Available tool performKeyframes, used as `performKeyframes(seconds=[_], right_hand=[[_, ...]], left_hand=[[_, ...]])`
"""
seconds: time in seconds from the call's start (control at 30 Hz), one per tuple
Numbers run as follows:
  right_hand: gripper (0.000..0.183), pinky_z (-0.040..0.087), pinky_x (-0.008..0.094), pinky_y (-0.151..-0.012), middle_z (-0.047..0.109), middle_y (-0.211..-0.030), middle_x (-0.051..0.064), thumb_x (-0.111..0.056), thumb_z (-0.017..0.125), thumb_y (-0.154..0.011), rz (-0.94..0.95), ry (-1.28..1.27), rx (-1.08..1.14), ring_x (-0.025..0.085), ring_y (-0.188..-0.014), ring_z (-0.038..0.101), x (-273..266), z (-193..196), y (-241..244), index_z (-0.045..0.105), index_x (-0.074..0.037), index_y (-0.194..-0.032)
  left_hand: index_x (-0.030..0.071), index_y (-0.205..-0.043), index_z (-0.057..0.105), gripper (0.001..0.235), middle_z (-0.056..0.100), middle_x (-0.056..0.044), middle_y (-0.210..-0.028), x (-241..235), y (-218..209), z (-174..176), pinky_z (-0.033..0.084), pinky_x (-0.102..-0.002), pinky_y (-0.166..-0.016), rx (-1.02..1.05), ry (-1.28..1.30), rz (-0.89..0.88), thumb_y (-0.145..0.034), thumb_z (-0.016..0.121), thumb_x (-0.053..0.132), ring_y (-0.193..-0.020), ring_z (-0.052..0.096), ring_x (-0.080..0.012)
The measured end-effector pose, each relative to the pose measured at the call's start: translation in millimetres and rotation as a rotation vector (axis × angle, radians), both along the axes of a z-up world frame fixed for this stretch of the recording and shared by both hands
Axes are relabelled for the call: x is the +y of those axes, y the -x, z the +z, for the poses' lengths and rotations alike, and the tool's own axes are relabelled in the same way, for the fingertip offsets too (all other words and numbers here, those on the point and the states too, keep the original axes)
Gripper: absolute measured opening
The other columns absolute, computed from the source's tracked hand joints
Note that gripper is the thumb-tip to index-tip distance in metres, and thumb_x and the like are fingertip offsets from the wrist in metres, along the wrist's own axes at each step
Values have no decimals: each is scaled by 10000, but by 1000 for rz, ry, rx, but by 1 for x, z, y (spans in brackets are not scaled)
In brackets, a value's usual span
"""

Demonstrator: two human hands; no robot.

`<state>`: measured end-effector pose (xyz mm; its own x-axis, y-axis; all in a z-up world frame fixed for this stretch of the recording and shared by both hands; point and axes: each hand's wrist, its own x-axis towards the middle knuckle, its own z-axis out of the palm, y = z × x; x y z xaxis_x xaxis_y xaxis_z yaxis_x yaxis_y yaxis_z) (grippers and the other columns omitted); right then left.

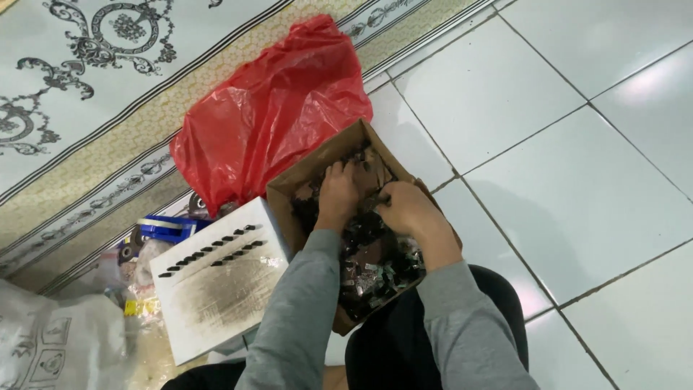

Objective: The person sits on the floor and repeatedly picks small dark components from a cardboard box, places them on a white board, and then returns them to the box. The person handles the components one at a time throughout the clip.

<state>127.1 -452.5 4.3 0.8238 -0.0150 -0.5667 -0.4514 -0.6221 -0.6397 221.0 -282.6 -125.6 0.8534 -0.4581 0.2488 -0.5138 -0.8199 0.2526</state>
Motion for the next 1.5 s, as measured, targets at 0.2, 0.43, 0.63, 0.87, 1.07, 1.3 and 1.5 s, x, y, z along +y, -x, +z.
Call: performKeyframes(seconds=[0.2,0.43,0.63,0.87,1.07,1.3,1.5], right_hand=[[493,607,486,-865,678,-1285,262,-244,537,-984,-10,-39,8,393,-1158,681,0,15,1,596,1,-1408],[529,607,489,-873,666,-1309,263,-310,553,-984,5,-50,20,382,-1174,677,3,20,-1,592,5,-1407],[539,585,511,-911,652,-1331,285,-325,592,-963,-6,-29,18,431,-1219,644,3,26,1,619,18,-1378],[532,585,500,-913,648,-1345,274,-312,598,-940,-8,-1,27,418,-1232,639,5,16,1,639,4,-1366],[509,599,489,-897,674,-1302,280,-223,566,-910,8,26,18,414,-1188,661,7,-12,-2,652,32,-1343],[435,622,430,-860,738,-1128,272,-165,525,-899,251,226,21,373,-1048,721,7,-71,-6,714,87,-1199],[363,629,387,-646,764,-837,190,-237,589,-832,220,247,43,293,-763,748,15,-76,10,773,50,-956]], left_hand=[[29,-1157,711,290,608,-204,-1190,-23,-20,-48,555,-365,-925,89,-253,-106,-935,524,19,-1139,597,-335],[94,-1322,631,367,591,-197,-1233,-32,1,35,535,-432,-945,240,-145,18,-992,472,73,-1148,599,-351],[168,-1312,659,362,615,-120,-1222,-32,-33,-47,581,-375,-871,238,-294,64,-987,505,121,-1101,673,-268],[137,-1345,610,405,662,-149,-1174,-11,-2,-71,590,-421,-870,480,-102,129,-955,608,249,-1089,698,-312],[1,-1260,633,278,688,-251,-1100,-4,86,33,603,-434,-834,930,747,147,-985,609,28,-996,707,-339],[83,-1138,727,221,755,-185,-967,4,118,-13,631,-363,-663,843,803,189,-923,722,133,-812,758,-256],[1,-1185,715,260,730,-257,-1059,10,151,32,637,-405,-717,882,785,254,-966,661,129,-897,754,-304]])
